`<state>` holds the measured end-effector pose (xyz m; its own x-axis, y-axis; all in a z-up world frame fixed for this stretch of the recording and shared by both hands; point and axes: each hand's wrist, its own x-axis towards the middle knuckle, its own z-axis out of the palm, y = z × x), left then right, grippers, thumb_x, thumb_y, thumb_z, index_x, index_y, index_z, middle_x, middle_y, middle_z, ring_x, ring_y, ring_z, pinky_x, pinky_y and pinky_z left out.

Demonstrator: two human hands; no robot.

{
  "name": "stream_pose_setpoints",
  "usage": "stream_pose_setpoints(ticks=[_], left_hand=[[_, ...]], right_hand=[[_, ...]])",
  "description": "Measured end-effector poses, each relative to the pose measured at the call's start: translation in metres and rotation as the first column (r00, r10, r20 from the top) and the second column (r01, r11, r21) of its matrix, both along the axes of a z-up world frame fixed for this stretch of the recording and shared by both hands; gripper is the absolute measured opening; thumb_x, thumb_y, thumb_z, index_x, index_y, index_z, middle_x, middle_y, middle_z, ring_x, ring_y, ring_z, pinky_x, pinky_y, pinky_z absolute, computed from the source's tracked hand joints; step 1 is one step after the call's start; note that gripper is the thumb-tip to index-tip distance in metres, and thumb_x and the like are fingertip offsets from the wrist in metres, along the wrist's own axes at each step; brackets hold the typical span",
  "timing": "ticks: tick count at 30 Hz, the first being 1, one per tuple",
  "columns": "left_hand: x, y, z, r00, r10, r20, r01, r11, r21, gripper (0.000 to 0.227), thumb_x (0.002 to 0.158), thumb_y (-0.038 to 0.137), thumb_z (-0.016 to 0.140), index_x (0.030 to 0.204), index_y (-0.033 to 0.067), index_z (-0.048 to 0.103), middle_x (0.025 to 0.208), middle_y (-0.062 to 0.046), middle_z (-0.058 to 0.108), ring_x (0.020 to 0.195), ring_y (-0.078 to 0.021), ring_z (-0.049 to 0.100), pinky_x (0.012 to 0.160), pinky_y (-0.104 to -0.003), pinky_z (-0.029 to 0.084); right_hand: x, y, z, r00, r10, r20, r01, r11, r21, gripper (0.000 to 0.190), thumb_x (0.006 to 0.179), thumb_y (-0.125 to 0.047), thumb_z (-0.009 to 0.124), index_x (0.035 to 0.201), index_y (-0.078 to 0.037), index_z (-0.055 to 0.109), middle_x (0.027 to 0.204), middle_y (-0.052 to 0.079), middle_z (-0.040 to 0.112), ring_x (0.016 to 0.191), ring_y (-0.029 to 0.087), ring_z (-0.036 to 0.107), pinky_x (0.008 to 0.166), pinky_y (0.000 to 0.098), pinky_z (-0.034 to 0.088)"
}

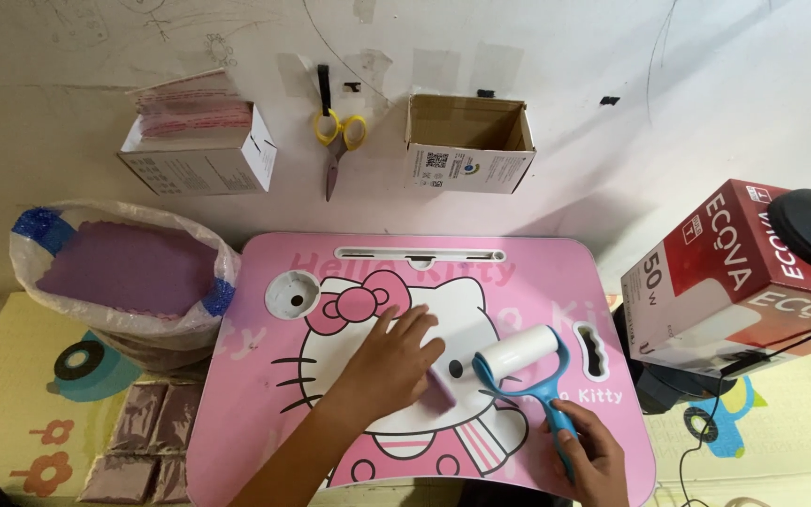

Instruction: The person uses a lint roller to clean a piece of purple fabric on a pink table and then inserts the fabric into a plastic bag.

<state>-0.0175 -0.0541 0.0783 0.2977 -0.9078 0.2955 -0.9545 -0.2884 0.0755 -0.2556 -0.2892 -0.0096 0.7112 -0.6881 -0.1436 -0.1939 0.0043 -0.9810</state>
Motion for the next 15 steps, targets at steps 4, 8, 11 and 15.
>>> stream_pose_setpoints(ticks=[4, 8, 11, 15], left_hand=[[-0.012, 0.004, 0.017, 0.998, -0.008, 0.057, 0.022, 0.969, -0.244, 0.023, 0.08, 0.014, 0.073, 0.1, 0.0072, 0.065, 0.131, -0.014, 0.056, 0.132, -0.0315, 0.05, 0.111, -0.049, 0.037], [-0.023, 0.019, -0.022, 0.996, 0.014, 0.09, 0.007, 0.972, -0.235, 0.02, 0.081, 0.016, 0.076, 0.096, 0.0081, 0.065, 0.132, -0.014, 0.057, 0.133, -0.0294, 0.05, 0.112, -0.05, 0.035], [-0.03, 0.039, -0.04, 0.999, 0.011, 0.047, -0.001, 0.98, -0.199, 0.021, 0.081, 0.01, 0.072, 0.098, 0.0092, 0.06, 0.138, -0.014, 0.055, 0.137, -0.0314, 0.047, 0.114, -0.053, 0.034], [-0.031, 0.058, -0.045, 0.996, 0.08, 0.032, -0.071, 0.976, -0.208, 0.027, 0.081, 0.011, 0.072, 0.105, 0.0099, 0.059, 0.139, -0.014, 0.054, 0.136, -0.0315, 0.047, 0.114, -0.054, 0.034]], right_hand=[[0.0, 0.0, -0.005, 0.995, -0.047, 0.083, 0.048, 0.999, -0.007, 0.037, 0.091, 0.0, 0.061, 0.128, 0.003, 0.067, 0.09, 0.027, 0.073, 0.053, 0.026, 0.052, 0.046, 0.0328, 0.036], [-0.002, 0.007, 0.007, 0.995, -0.082, 0.054, 0.081, 0.996, 0.025, 0.04, 0.091, 0.001, 0.058, 0.13, 0.003, 0.066, 0.092, 0.031, 0.072, 0.052, 0.03, 0.052, 0.046, 0.0374, 0.039], [-0.004, 0.011, 0.011, 0.994, -0.1, 0.051, 0.101, 0.995, -0.024, 0.038, 0.091, 0.005, 0.058, 0.129, 0.005, 0.065, 0.092, 0.03, 0.072, 0.054, 0.029, 0.052, 0.047, 0.0362, 0.04], [0.004, 0.021, 0.017, 1.0, -0.014, 0.021, 0.015, 0.999, -0.035, 0.038, 0.092, 0.001, 0.059, 0.129, 0.001, 0.066, 0.094, 0.025, 0.073, 0.058, 0.027, 0.054, 0.051, 0.0346, 0.041]])
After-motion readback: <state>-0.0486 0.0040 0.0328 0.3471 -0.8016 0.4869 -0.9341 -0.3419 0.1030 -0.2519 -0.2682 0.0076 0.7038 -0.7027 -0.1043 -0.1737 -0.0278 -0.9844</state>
